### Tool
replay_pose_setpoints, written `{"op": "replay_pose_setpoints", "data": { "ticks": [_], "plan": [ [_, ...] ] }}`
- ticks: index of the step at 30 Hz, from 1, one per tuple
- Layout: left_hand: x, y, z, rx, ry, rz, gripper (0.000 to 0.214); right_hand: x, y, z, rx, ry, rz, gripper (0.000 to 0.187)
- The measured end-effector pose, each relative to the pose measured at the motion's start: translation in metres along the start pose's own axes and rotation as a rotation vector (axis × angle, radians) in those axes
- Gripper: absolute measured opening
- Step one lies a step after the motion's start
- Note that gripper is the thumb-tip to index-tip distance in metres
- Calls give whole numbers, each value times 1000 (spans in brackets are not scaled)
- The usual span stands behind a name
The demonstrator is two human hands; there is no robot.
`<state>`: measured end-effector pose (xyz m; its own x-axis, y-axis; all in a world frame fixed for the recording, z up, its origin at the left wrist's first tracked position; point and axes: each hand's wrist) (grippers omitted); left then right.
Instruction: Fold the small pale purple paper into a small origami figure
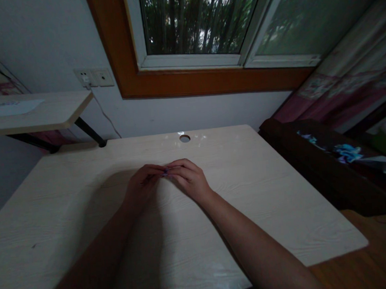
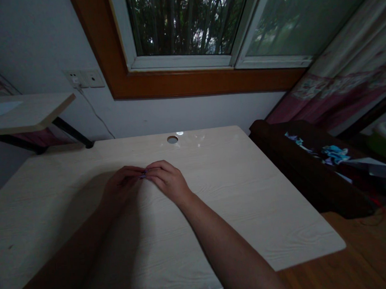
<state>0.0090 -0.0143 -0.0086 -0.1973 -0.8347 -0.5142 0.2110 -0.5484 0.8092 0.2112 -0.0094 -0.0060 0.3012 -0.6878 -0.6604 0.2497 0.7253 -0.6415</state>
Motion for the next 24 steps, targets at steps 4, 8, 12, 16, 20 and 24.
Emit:
{"op": "replay_pose_setpoints", "data": {
  "ticks": [4,8,12,16,20,24],
  "plan": [
    [-1,-1,0,-5,13,6,10,0,-1,0,-12,-3,6,19],
    [-2,-3,1,-28,7,-34,11,0,-1,0,-12,-10,3,18],
    [-1,-3,3,-40,-8,-51,12,0,-2,0,-3,-16,7,17],
    [-1,-1,2,-35,15,-63,12,-1,-4,1,-7,-15,23,17],
    [-1,3,2,-9,27,-66,12,-2,-6,2,-12,-11,43,20],
    [-1,5,2,26,38,-60,11,-2,-6,2,0,-6,32,22]
  ]
}}
Point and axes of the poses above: each hand's wrist, its own x-axis away from the middle knuckle, its own z-axis out of the back of the hand, y = z × x, and after that the axes turned 1 degree about -x, right-handed
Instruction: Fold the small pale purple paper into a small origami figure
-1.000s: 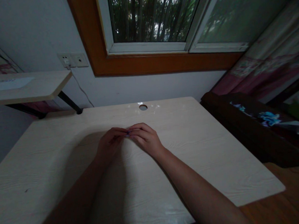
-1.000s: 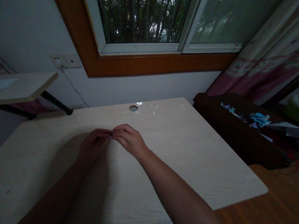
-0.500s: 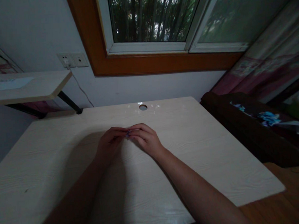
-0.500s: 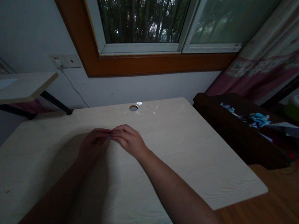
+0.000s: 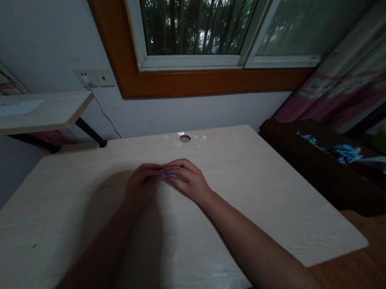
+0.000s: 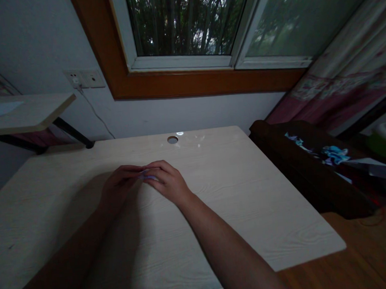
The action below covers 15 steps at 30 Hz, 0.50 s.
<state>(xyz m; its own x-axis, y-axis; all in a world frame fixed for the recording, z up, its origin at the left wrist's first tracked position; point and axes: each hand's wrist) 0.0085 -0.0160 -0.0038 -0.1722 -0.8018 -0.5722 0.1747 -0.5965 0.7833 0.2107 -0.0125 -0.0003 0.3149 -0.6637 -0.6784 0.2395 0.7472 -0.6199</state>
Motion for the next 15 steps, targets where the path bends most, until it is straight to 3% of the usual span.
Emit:
{"op": "replay_pose_setpoints", "data": {
  "ticks": [15],
  "plan": [
    [2,-14,1,70,1,-42,12,0,3,-2,40,40,13,22]
  ]
}}
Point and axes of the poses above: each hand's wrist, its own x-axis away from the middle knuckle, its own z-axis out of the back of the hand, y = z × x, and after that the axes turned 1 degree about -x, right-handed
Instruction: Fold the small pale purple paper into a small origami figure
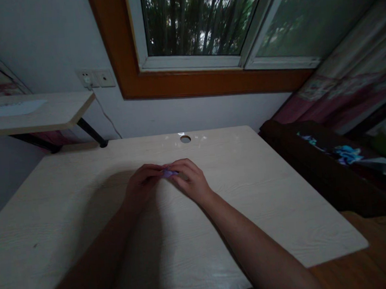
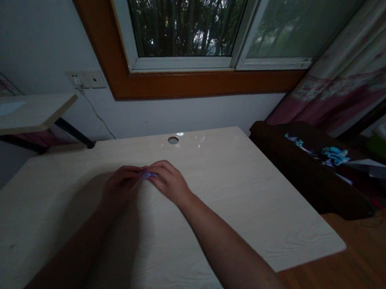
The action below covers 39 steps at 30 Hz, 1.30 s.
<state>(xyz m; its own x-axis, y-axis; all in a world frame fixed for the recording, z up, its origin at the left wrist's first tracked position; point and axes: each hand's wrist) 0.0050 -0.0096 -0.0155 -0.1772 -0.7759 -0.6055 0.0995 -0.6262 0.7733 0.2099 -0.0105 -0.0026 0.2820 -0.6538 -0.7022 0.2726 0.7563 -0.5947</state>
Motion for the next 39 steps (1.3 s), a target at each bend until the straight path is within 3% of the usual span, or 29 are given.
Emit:
{"op": "replay_pose_setpoints", "data": {
  "ticks": [21,39],
  "plan": [
    [-2,11,2,-38,-13,-20,9,4,-6,-5,101,12,60,16],
    [-1,6,5,-41,-9,-24,9,4,-5,-7,24,-23,-19,18]
  ]
}}
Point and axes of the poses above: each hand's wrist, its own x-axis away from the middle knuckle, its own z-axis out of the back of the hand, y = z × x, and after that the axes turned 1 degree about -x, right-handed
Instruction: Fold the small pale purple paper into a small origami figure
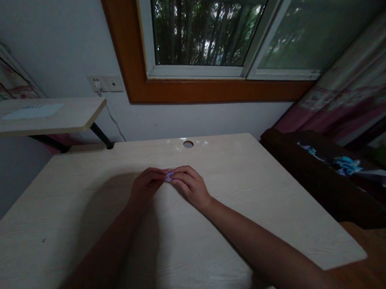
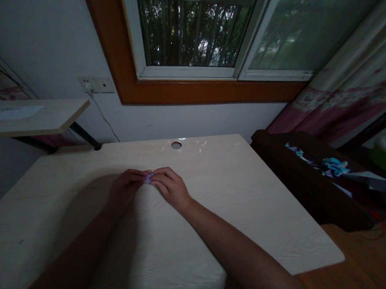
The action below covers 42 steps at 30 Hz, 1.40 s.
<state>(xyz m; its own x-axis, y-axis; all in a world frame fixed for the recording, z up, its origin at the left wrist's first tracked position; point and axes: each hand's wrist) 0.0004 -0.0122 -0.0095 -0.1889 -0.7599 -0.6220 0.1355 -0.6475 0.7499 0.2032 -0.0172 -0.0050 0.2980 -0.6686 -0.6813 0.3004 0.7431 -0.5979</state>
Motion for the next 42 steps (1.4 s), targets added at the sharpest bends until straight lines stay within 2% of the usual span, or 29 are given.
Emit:
{"op": "replay_pose_setpoints", "data": {
  "ticks": [7,21,33,42],
  "plan": [
    [-1,-2,0,-28,-3,-9,9,-1,3,0,-30,14,28,21],
    [-3,0,-3,-12,-14,-10,7,1,11,-1,-127,30,-10,19],
    [-2,-3,-3,-13,-28,-42,10,0,6,0,-53,42,36,20],
    [-3,2,-3,-18,-28,-17,7,1,9,0,-50,30,31,20]
  ]
}}
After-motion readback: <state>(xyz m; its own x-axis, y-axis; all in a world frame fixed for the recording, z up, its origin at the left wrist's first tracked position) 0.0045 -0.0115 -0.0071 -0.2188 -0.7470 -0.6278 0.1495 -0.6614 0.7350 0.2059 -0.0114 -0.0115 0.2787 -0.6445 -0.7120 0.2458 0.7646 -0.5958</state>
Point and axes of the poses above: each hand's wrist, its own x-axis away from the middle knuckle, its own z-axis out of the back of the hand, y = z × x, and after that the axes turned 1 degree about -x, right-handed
